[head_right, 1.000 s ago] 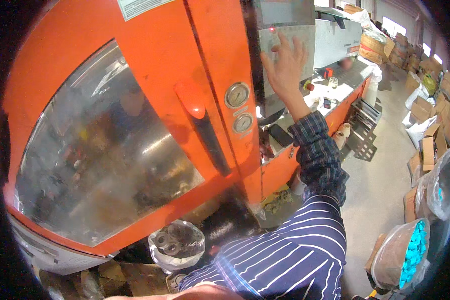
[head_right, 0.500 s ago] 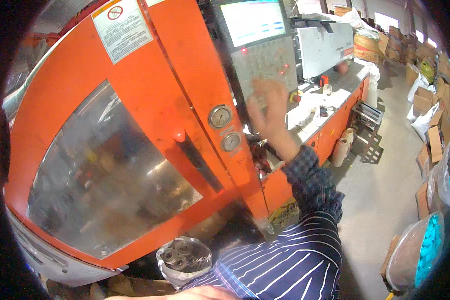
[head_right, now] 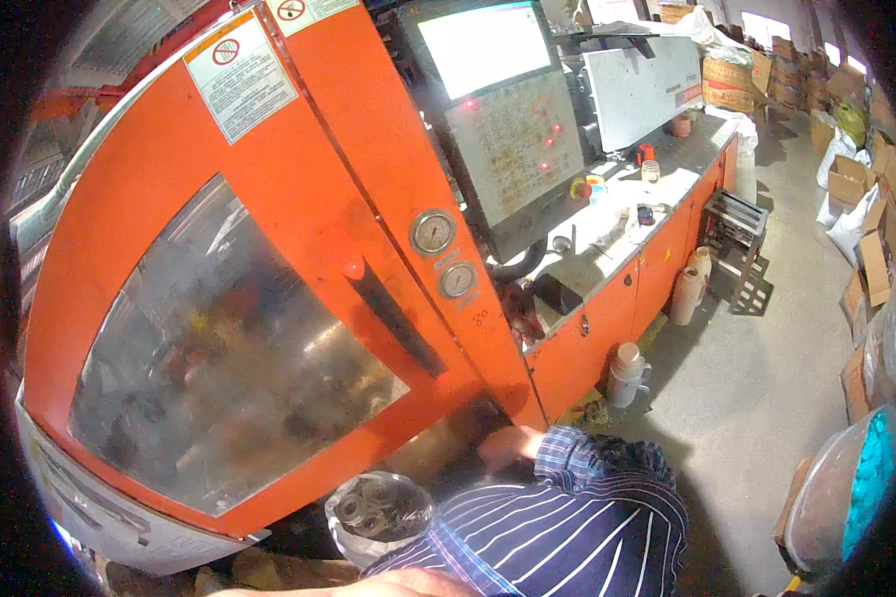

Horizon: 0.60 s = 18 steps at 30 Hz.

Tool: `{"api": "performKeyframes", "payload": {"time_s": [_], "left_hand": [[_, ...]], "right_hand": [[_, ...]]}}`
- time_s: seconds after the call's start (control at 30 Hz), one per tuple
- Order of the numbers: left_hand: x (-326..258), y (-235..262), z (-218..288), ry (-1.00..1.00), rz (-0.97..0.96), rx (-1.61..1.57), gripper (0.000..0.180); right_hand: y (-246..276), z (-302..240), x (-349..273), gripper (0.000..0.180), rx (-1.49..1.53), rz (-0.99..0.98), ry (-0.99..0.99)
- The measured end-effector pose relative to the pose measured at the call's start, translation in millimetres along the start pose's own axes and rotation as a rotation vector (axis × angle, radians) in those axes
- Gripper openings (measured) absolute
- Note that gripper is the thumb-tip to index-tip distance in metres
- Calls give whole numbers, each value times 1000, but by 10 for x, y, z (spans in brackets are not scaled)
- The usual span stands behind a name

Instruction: The person repeatedly picks beige circular parts and black cylindrical parts from a cardboard box, fits them together by hand, and places the assembled units back into the box. The process is repeated continuously throughout the clip.

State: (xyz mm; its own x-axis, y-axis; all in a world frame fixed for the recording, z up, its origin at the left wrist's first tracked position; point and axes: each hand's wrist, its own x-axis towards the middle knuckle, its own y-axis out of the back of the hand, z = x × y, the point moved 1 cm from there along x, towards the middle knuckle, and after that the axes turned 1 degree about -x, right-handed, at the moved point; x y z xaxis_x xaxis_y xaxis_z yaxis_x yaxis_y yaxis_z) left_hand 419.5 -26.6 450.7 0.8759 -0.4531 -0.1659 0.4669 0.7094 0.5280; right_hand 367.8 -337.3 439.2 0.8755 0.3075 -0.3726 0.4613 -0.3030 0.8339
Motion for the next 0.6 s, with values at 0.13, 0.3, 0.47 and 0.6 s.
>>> {"api": "performKeyframes", "payload": {"time_s": [0.13,0.3,0.47,0.6], "left_hand": [[-55,49,-189,14,28,0,35],[-413,149,-685,60,84,-13,36],[-1447,72,-1574,120,145,11,37],[-2152,-185,-2247,88,314,95,24]], "right_hand": [[-80,-99,112,46,-56,-10,-5],[-599,-103,419,50,32,-35,40],[-1637,366,90,50,291,-219,65],[-2021,871,-628,49,-21,-622,6]]}}
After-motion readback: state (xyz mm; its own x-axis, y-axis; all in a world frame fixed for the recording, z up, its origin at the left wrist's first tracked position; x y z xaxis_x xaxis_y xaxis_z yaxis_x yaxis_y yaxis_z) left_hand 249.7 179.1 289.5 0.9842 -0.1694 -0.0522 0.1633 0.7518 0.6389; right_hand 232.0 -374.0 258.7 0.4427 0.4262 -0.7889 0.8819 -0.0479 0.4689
